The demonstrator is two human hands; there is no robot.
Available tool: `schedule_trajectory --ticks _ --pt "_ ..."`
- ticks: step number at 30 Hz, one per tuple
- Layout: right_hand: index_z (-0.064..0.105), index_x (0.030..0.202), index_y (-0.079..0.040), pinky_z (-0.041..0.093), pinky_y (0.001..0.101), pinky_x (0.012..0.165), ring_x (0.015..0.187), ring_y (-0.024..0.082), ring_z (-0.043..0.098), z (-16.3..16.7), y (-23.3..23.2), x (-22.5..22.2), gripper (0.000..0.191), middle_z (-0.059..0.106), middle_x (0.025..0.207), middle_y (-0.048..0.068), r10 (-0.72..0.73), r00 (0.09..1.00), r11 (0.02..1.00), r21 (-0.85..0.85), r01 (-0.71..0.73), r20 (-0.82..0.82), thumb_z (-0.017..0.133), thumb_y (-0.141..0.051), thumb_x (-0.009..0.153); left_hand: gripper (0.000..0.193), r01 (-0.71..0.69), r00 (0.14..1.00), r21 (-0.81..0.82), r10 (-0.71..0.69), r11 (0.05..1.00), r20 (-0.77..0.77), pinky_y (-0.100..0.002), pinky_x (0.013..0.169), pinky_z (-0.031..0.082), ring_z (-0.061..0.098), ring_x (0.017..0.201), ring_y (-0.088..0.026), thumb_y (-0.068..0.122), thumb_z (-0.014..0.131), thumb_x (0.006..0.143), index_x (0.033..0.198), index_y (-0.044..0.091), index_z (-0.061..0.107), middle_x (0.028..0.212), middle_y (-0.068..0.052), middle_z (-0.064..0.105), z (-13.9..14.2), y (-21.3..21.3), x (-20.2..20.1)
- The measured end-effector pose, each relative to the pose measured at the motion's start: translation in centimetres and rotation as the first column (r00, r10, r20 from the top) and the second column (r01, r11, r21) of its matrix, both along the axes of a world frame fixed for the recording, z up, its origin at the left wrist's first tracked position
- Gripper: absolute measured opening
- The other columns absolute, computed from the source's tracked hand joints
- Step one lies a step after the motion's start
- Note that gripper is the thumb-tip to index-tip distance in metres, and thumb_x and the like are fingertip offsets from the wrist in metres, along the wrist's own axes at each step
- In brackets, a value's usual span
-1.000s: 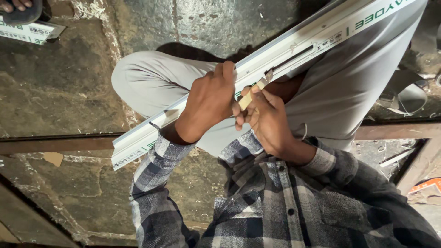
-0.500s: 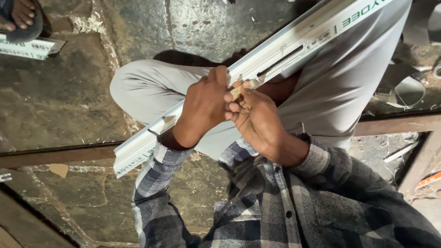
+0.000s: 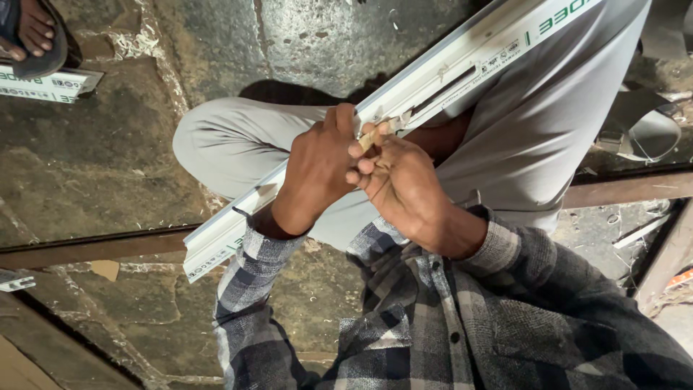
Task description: The person sits on the floor and scrapes the inner channel of white PVC window profiles with a small handheld scraper, working one profile at a time. They pick each profile from a pile on the floor, scrape along its groove, and set it aside with the finished pieces.
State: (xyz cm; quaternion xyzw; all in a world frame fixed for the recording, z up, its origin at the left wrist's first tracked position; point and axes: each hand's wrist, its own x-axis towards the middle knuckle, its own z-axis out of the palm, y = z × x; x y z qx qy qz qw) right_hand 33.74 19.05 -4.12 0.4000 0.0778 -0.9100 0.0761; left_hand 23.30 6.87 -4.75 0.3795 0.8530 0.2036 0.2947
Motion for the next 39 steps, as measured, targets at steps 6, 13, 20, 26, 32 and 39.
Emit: schedule_trajectory --ticks 6,13,20,26,32,39 --pt "0.061 0.122 -0.004 0.059 0.036 0.091 0.088 0.013 0.068 -1.1 -0.5 1.4 0.021 0.07 0.11 0.012 -0.155 0.978 0.981 -0.135 0.136 -0.141 0.051 -0.02 0.112 0.051 -0.03 1.0 0.067 0.03 0.997 -0.008 -0.048 0.056 0.053 0.069 0.077 -0.04 0.023 0.081 0.081 0.11 0.003 0.046 0.095 -0.019 0.064 0.2 -0.2 0.2" --pt "0.062 0.121 -0.009 0.059 0.0345 0.092 0.093 0.015 0.071 -1.2 -0.4 2.3 0.021 0.071 0.117 0.015 -0.193 0.972 0.97 -0.177 0.168 -0.133 0.054 -0.024 0.11 0.051 0.01 1.0 0.043 -0.011 0.999 0.011 -0.049 0.058 0.053 0.069 0.079 -0.041 0.021 0.082 0.078 0.109 0.001 0.047 0.097 -0.022 0.064 0.5 -0.2 -0.1" --pt "0.06 0.129 -0.004 0.055 0.0318 0.068 0.078 0.016 0.065 0.9 6.6 5.7 0.018 0.071 0.099 0.011 -0.106 0.896 0.988 -0.148 0.046 -0.432 0.054 -0.017 0.118 0.071 0.062 0.987 0.051 -0.069 0.997 0.144 -0.053 0.068 0.054 0.069 0.083 -0.046 0.018 0.084 0.07 0.128 -0.003 0.048 0.102 -0.026 0.068 0.8 -0.5 -0.8" --pt "0.051 0.141 0.001 0.044 0.0236 0.057 0.059 0.01 0.057 1.0 12.5 7.2 0.026 0.065 0.075 0.008 0.483 0.875 0.382 0.909 -0.166 -0.043 0.051 -0.014 0.12 0.067 0.201 0.971 0.102 -0.212 0.974 0.113 -0.054 0.063 0.055 0.068 0.074 -0.047 0.022 0.084 0.07 0.117 -0.009 0.049 0.092 -0.027 0.068 0.3 -0.8 -1.6" --pt "0.034 0.159 0.0 0.047 0.0262 0.049 0.056 0.013 0.059 0.4 13.1 8.3 0.06 0.066 0.072 0.008 0.616 0.752 0.05 0.941 -0.335 0.235 0.057 -0.006 0.104 0.061 0.195 0.974 0.085 -0.203 0.977 0.097 -0.055 0.06 0.052 0.067 0.07 -0.047 0.031 0.087 0.068 0.103 -0.005 0.051 0.086 -0.027 0.068 1.1 -1.0 -1.6" --pt "0.048 0.154 0.003 0.05 0.0319 0.061 0.065 0.019 0.061 0.9 13.4 9.3 0.048 0.068 0.076 0.015 0.571 0.723 0.02 0.874 -0.485 0.388 0.062 -0.006 0.108 0.055 0.13 0.991 0.124 -0.132 0.984 0.007 -0.054 0.056 0.051 0.067 0.067 -0.045 0.024 0.08 0.068 0.106 -0.005 0.054 0.083 -0.023 0.068 0.4 -1.5 -1.1"
